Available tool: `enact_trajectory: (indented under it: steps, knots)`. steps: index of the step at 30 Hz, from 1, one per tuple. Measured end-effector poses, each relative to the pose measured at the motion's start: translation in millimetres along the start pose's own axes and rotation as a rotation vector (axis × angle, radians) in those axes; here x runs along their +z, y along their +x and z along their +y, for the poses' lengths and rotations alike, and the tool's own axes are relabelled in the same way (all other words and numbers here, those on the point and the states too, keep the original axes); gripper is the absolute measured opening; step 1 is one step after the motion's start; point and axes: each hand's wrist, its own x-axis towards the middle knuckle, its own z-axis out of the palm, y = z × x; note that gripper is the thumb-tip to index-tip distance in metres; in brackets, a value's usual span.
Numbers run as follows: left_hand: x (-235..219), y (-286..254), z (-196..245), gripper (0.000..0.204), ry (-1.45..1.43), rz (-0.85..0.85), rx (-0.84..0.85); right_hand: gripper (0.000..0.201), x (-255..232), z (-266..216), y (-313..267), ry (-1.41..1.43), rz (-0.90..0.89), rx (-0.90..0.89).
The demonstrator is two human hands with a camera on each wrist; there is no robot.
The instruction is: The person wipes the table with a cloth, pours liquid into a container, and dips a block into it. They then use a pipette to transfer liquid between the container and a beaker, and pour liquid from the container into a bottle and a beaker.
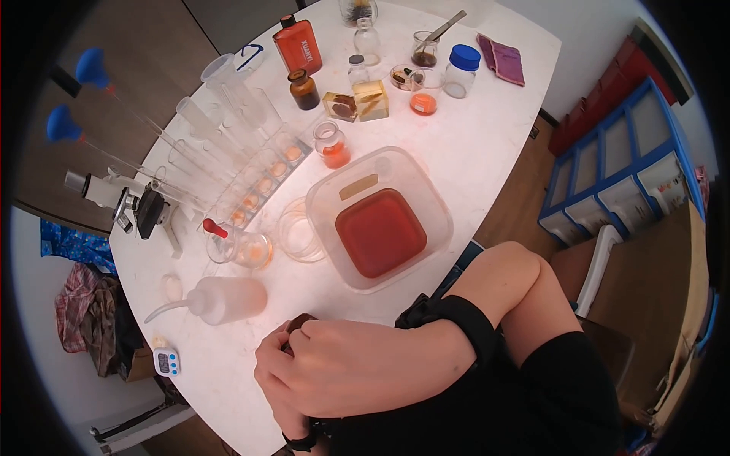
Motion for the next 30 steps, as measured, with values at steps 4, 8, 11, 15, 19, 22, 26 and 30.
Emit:
enact_trajectory:
  steps: [4,8,11,15,19,22,26,30]
  knots:
    - [-2,4,7,0.045,0.053,-0.032,0.036,0.013,-4,4,-4,0.040,0.035,-0.125]
    - [-3,0,1,0.042,0.002,-0.010,-0.064,0.011,1,5,-5,-0.004,0.189,-0.185]
    - [-4,-1,-4,0.042,0.042,-0.014,-0.046,0.010,0,5,-4,0.025,0.135,-0.176]
    - [3,-1,5,0.042,-0.018,0.125,0.140,0.011,-13,7,-5,-0.144,0.154,-0.205]
    - [-3,6,-10,0.043,0.083,0.020,0.209,0.014,-43,16,-18,0.061,0.356,-0.061]
    - [-5,7,-15,0.046,0.032,0.020,0.251,0.023,-67,34,-51,-0.036,0.679,0.270]
    - [-6,6,-17,0.047,0.003,0.018,0.208,0.028,-73,84,-108,-0.084,0.866,0.648]
    - [-5,6,-10,0.049,-0.056,0.022,0.152,0.021,-42,128,-149,0.215,0.761,0.982]
